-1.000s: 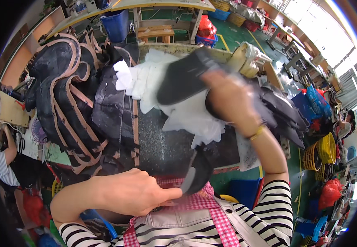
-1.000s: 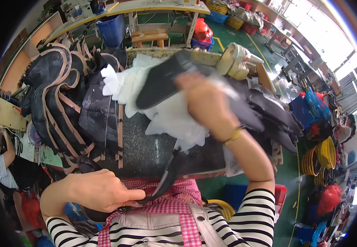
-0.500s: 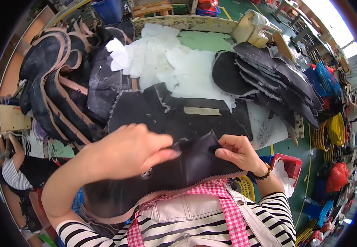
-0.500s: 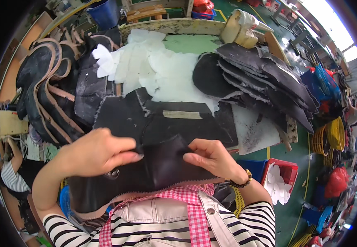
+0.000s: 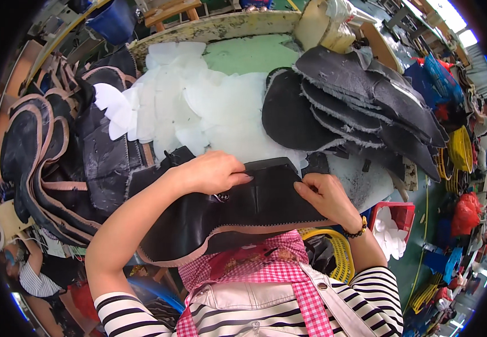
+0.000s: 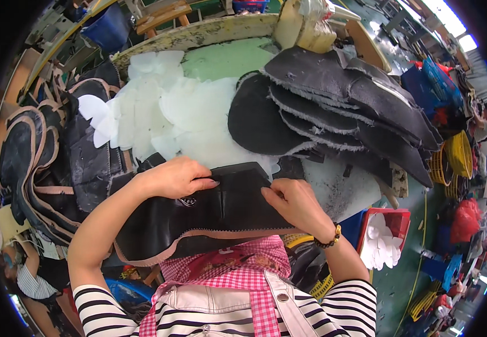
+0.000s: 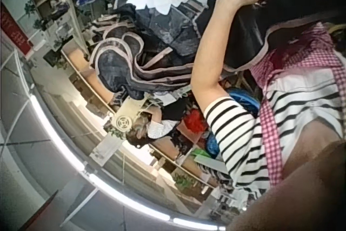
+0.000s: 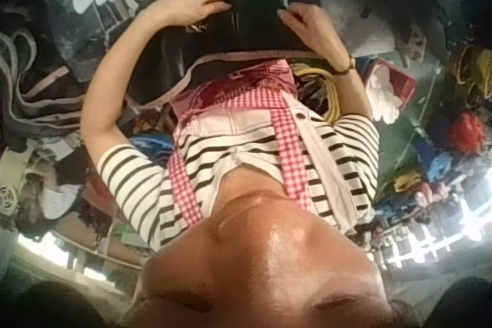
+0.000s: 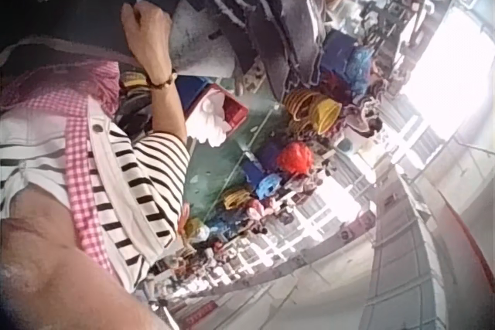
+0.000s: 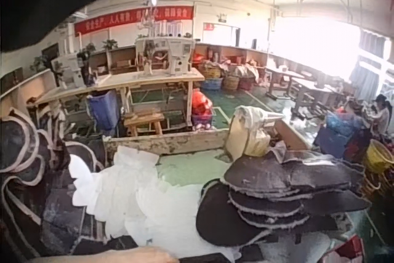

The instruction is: The person assembles footwear components by hand in a factory setting. They insert white insoles into black shoe uppers and then insert grey fuzzy fabric pieces into the uppers. The person handles the items one at a time, repeatedly picking up components from piles on the table and placing them into the shoe parts.

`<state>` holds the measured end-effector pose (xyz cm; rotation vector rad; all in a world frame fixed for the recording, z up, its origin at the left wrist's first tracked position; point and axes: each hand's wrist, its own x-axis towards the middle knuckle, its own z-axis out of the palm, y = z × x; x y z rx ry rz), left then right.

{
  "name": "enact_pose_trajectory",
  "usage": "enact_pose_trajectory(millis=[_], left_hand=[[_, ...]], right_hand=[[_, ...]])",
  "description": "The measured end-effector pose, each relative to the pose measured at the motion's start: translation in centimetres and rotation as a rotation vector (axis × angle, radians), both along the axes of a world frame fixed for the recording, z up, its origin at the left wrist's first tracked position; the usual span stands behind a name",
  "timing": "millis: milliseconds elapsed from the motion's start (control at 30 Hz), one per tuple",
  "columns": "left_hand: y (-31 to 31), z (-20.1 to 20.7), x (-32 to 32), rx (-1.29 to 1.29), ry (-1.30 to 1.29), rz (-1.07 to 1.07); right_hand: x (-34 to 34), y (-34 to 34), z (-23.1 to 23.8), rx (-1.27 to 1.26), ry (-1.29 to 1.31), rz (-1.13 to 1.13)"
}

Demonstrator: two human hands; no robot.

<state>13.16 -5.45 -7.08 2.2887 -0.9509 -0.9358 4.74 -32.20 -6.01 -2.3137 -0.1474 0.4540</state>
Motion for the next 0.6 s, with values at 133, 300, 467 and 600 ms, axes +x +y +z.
enact_pose_trajectory(millis=[133,300,467,600], left_hand=[[-1.0,0.5,0.9,0.119,0.111,0.026],[-1.4,-0.9,0.7,0.181,0.056,0.072],[-1.2,-1.3,0.7,0.090,-0.031,0.039],[-0.7,2.1,-1.6,0.038,-0.202,0.042]], right_hand=[[1.0,0.0,-0.5,0.008,-0.019,0.001],[0.7,1.5,0.5,-0.374,-0.248,0.103],[-0.4,3.5,-0.8,-0.248,-0.681,0.535],[2.4,3.1,1.3,0.020,-0.596,0.377]])
